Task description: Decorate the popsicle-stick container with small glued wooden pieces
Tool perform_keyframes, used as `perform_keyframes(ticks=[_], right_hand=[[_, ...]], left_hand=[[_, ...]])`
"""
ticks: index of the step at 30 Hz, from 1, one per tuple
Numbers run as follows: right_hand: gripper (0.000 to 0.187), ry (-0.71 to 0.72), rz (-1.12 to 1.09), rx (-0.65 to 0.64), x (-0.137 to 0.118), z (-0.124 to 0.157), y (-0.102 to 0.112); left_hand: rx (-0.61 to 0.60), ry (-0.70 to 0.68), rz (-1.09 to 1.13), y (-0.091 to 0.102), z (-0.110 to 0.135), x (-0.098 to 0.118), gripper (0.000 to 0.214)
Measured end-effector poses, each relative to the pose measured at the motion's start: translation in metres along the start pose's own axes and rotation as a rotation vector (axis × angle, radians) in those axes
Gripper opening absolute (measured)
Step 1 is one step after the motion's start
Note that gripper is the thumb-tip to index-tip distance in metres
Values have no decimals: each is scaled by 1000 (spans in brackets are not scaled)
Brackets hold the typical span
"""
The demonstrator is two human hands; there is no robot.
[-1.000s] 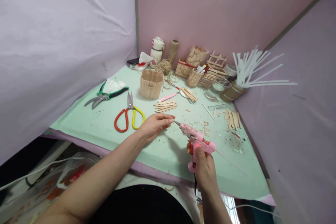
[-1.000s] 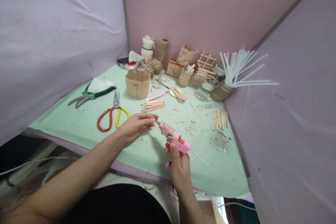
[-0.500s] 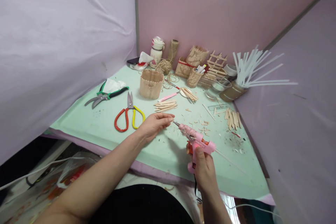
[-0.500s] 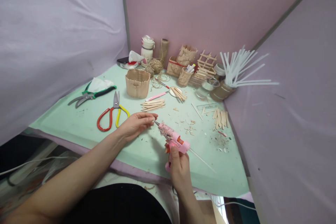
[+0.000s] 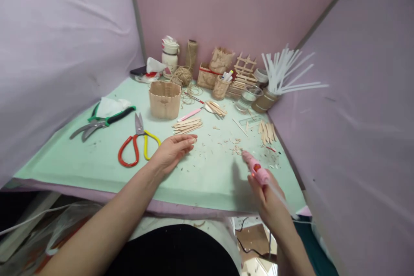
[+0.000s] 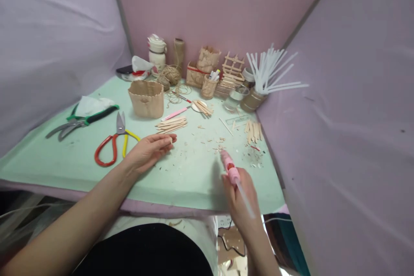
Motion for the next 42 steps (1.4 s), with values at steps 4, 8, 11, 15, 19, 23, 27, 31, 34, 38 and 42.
perform_keyframes(ticks=[4,8,11,15,19,23,27,31,34,38,42], right_hand=[[30,60,842,156,39,-15,27],[37,-77,1074,69,63,-18,38],[44,-109,1007,65,47,-19,47],[29,74,707,158,-6,-43,35],[20,140,597,-64,-38,-81,-22],[17,119,615,-196,-42,-99,-62],[15,104,605,-207,-41,-99,-70],[14,85,533,-215,-39,-100,-71],[14,79,471,-225,-36,-101,-72],[14,81,341,-238,-37,-98,-73],[19,-9,-180,-237,-50,-87,-81]], left_hand=[[14,26,-15,-1,-1,0,27],[28,40,-20,-1,-2,-1,27],[37,40,-33,-1,-2,-2,28],[24,34,-63,-2,-2,-2,29],[28,7,-67,0,-2,-1,29],[30,-18,-95,1,-1,-2,28],[15,-23,-107,0,-2,-4,28],[27,-14,-108,0,-2,-4,28],[33,-14,-104,1,-2,-4,27],[30,-14,-118,3,-3,-6,24],[32,-53,-167,4,-4,-7,26]])
Point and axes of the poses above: each hand's wrist, its own z-axis away from the middle knuckle, its own y-axis out of the back of the hand, x = y × z, the point moved 4 cm from there along -z, towards the middle knuckle, and after that the axes turned 1 degree about x, right-handed, at the moved point
